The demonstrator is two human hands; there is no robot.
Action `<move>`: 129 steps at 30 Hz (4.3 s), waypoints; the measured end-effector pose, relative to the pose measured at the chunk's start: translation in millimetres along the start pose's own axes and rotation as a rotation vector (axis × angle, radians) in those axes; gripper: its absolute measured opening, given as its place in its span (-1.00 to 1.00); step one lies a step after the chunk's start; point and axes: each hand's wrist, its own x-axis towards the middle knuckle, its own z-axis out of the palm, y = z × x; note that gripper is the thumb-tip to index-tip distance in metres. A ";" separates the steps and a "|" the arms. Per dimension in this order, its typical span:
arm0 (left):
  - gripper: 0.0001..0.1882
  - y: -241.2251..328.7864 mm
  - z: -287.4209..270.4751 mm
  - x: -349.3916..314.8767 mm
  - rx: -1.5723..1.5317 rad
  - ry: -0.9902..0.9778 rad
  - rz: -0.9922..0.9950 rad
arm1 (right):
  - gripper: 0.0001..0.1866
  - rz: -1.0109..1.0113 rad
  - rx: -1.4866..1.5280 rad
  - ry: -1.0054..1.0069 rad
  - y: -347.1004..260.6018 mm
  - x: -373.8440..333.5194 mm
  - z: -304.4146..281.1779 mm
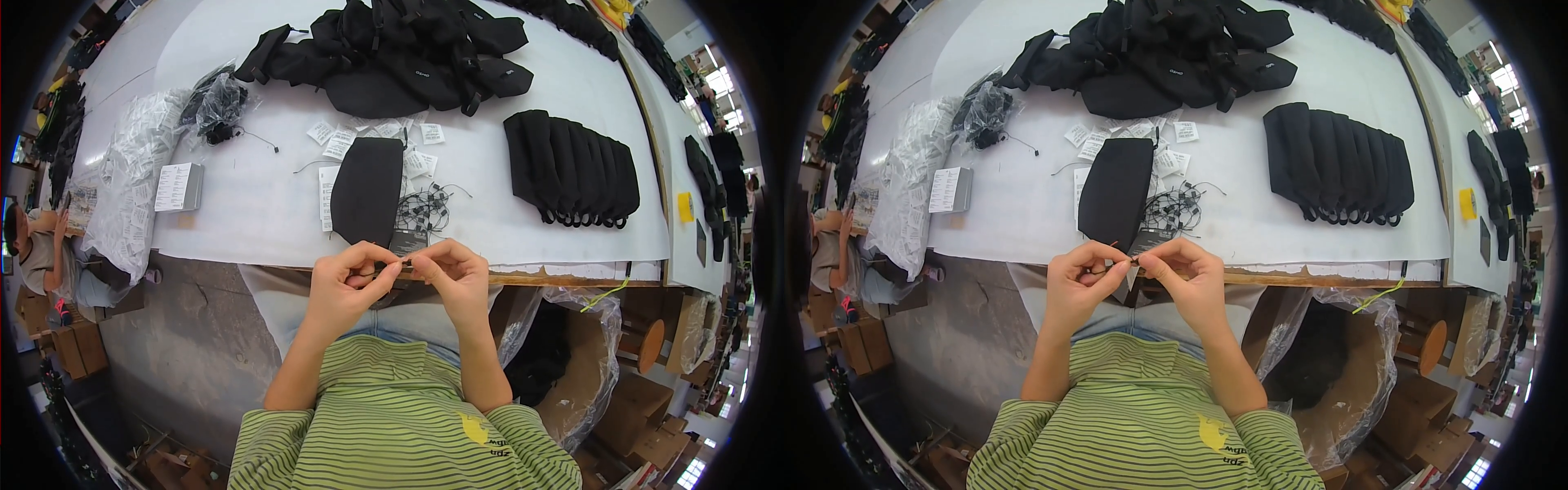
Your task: Packing black glasses cases into protective sleeves with silica packets and manual cards.
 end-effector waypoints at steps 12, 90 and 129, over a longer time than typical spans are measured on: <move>-0.93 3.8 0.1 17.0 0.268 -0.137 0.178 | -0.89 -0.107 -0.424 -0.030 -9.5 6.6 -12.1; -0.80 -3.8 -24.4 12.6 0.671 -0.654 0.447 | -0.67 -0.157 0.271 0.769 12.9 16.8 -68.1; -0.70 -94.5 29.1 161.1 0.912 0.059 0.433 | -0.67 0.145 -0.973 -0.534 -16.5 -56.1 -47.8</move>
